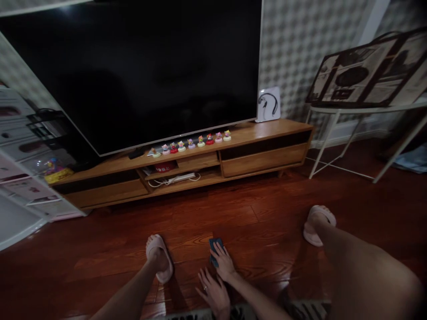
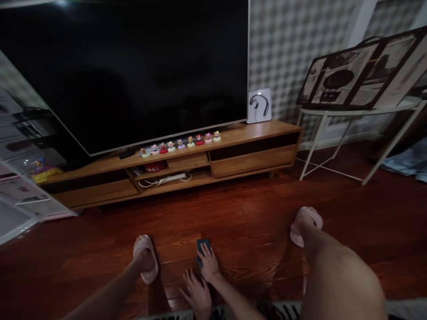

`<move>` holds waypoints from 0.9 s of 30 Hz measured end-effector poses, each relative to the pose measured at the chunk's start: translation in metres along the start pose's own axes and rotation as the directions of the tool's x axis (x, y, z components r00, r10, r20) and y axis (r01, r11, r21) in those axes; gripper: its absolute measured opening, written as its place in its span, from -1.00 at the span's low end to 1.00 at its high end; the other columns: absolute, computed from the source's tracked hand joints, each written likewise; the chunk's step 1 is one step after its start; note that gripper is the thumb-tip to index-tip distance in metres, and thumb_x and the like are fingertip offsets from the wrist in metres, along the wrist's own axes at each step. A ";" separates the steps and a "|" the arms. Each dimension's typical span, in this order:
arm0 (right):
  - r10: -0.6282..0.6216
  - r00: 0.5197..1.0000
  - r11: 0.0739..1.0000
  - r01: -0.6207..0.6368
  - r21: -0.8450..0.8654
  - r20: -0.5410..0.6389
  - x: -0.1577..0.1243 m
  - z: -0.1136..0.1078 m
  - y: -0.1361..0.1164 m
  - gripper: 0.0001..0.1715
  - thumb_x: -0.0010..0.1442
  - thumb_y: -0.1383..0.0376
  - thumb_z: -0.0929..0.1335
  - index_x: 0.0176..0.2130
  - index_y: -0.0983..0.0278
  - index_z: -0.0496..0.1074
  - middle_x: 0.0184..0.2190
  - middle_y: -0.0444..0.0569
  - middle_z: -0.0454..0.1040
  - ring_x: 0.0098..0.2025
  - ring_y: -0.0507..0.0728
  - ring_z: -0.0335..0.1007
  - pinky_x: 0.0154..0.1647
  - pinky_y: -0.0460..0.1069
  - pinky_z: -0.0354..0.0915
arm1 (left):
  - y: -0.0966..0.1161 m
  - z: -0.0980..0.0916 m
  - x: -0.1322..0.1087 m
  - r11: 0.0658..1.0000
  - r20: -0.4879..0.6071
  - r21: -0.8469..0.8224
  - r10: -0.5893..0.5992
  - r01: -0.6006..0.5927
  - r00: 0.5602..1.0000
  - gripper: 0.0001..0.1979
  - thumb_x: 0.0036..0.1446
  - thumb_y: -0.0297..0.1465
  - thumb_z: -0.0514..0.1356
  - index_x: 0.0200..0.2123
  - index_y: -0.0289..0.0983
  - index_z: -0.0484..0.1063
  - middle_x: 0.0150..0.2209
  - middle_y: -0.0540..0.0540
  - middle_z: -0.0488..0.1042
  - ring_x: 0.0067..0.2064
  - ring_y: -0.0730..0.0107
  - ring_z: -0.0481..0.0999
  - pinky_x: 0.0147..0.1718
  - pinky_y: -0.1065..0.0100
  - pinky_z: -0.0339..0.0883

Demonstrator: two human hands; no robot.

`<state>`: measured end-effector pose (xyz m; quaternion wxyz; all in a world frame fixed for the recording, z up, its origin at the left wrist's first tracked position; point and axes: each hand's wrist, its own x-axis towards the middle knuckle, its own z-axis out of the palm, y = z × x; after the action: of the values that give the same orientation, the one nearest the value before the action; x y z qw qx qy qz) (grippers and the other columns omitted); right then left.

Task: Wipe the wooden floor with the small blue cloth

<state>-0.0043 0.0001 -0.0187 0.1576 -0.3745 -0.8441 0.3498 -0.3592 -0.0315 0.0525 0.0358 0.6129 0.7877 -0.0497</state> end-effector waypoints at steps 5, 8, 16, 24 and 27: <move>0.090 0.986 0.993 -0.078 -0.089 0.138 0.019 -0.036 0.002 -0.07 0.06 0.35 0.36 0.40 0.16 0.21 0.49 0.05 -0.06 0.53 0.28 -0.22 0.49 0.29 -0.24 | 0.012 -0.006 -0.004 0.998 -0.057 0.013 -0.053 0.053 0.997 -0.19 -0.16 -0.21 0.27 0.26 0.13 0.32 0.35 -0.07 0.35 0.41 -0.41 0.11 0.18 -0.41 0.14; 0.035 0.972 0.996 -0.052 0.067 0.233 0.025 -0.052 0.014 0.14 -0.04 0.24 0.48 0.44 0.17 0.09 0.47 0.09 0.01 0.51 0.32 -0.13 0.49 0.26 -0.13 | 0.013 -0.004 -0.002 1.000 -0.107 0.008 -0.029 0.030 0.994 -0.11 -0.25 -0.23 0.29 0.27 0.21 0.29 0.35 0.00 0.35 0.43 -0.35 0.09 0.16 -0.35 0.20; 0.219 0.859 0.971 -0.240 0.012 -0.463 0.000 -0.087 0.113 -0.38 0.30 0.26 0.19 0.28 0.21 0.42 0.32 0.01 0.37 0.43 0.26 0.13 0.44 0.25 0.10 | 0.003 0.010 0.007 0.999 -0.194 -0.050 -0.010 0.001 0.981 -0.05 -0.26 -0.28 0.20 0.29 0.37 0.16 0.38 0.22 0.28 0.47 -0.29 -0.01 0.11 -0.42 0.19; 0.130 0.835 0.886 -0.340 -0.316 -0.534 -0.018 -0.061 0.141 -0.19 0.21 0.46 0.11 0.40 0.24 0.21 0.42 -0.06 0.19 0.49 0.17 -0.04 0.52 0.22 -0.09 | 0.007 0.007 0.007 0.992 -0.177 -0.123 0.006 -0.028 0.984 -0.24 -0.12 -0.30 0.20 0.24 0.13 0.34 0.34 -0.10 0.35 0.43 -0.26 0.13 0.15 -0.43 0.18; 0.137 0.843 0.878 -0.346 -0.330 -0.520 -0.018 -0.065 0.133 -0.20 0.21 0.47 0.10 0.39 0.28 0.23 0.41 -0.03 0.20 0.48 0.17 -0.03 0.51 0.21 -0.11 | -0.005 -0.002 0.002 0.982 -0.166 -0.132 0.111 -0.134 0.980 -0.33 -0.08 -0.26 0.20 0.20 0.01 0.41 0.36 -0.14 0.31 0.43 -0.26 0.11 0.18 -0.42 0.13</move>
<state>0.1114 0.0809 -0.0670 0.2335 -0.5798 -0.7767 0.0775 -0.3645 -0.0309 0.0546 0.0201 0.6584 0.7502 0.0576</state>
